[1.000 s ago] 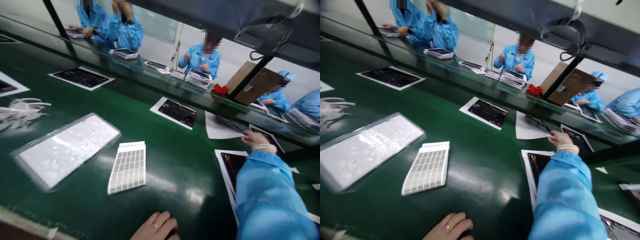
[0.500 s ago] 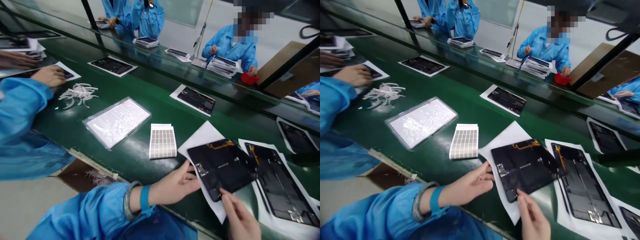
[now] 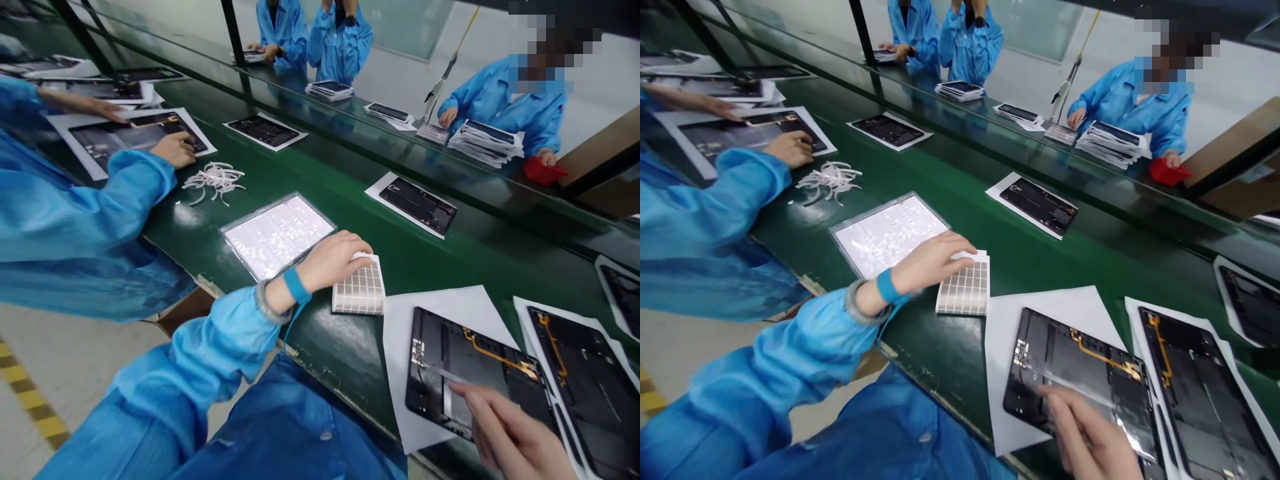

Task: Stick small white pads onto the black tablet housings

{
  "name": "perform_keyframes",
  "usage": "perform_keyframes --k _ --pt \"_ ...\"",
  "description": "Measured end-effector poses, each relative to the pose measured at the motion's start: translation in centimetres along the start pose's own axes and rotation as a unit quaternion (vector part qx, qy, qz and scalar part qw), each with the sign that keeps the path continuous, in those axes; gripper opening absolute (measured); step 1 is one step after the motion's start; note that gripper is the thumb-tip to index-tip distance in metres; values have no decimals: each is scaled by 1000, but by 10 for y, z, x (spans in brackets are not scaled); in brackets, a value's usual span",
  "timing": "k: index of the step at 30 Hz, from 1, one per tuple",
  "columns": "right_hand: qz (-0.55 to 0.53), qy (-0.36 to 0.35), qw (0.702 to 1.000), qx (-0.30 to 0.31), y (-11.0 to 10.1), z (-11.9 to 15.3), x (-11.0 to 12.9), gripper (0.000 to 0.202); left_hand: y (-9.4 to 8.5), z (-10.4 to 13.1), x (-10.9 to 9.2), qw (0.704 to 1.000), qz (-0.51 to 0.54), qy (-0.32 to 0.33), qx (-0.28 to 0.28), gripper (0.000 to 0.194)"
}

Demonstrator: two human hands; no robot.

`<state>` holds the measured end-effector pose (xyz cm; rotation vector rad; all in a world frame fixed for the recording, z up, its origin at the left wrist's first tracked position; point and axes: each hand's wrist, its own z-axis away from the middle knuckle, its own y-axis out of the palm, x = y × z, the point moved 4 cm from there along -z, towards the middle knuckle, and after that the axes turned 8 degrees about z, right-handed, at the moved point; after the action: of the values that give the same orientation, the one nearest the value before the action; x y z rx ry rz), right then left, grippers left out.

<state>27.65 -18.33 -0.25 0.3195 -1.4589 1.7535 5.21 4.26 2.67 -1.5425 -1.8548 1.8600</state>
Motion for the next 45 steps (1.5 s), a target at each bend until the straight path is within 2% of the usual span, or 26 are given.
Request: perform_keyframes --k 2,4,6,8,13,16,20,22,25,28,30,32,34,36,39,42,44,45 --pt "51 -59 996 30 -2 -23 28 49 11 -19 16 997 -39 -4 70 40" --pt "94 -111 988 55 5 -44 53 46 26 -30 24 992 -63 -20 112 49" --pt "121 -154 979 64 16 -62 70 41 37 -33 25 991 -68 -27 114 42" --pt "139 -186 972 46 23 -76 81 35 42 -32 23 993 -61 -23 98 33" --pt "146 -237 960 -31 30 -110 101 28 35 -28 23 996 -48 -5 76 22" --pt "121 -238 963 -47 35 -134 111 31 32 -28 25 996 -46 11 81 23" --pt "66 -183 981 4 50 -161 111 17 34 -25 28 993 -44 60 90 28" --pt "15 -138 990 34 58 -168 107 17 35 -24 30 993 -35 73 80 25" --pt "-75 -89 990 75 67 -172 99 21 34 -24 33 997 -12 51 55 24" --pt "-78 -76 990 90 67 -172 95 18 35 -25 34 997 -17 33 70 22" --pt "-23 -104 991 82 60 -171 97 13 36 -26 32 994 -36 42 91 23" --pt "70 -176 981 42 49 -169 107 16 36 -26 31 992 -51 57 102 25" --pt "179 -254 951 0 39 -165 121 17 36 -26 28 990 -60 70 104 26" --pt "278 -293 915 -12 38 -161 134 13 36 -25 26 990 -64 80 100 25" --pt "412 -293 863 -14 44 -156 150 13 39 -25 25 989 -61 94 91 24" --pt "485 -306 817 -63 43 -145 160 21 39 -26 30 990 -57 98 82 22" --pt "463 -302 826 -115 26 -135 158 22 35 -26 33 990 -74 95 71 22" --pt "424 -289 848 -131 14 -130 153 21 30 -25 32 989 -93 99 53 24"
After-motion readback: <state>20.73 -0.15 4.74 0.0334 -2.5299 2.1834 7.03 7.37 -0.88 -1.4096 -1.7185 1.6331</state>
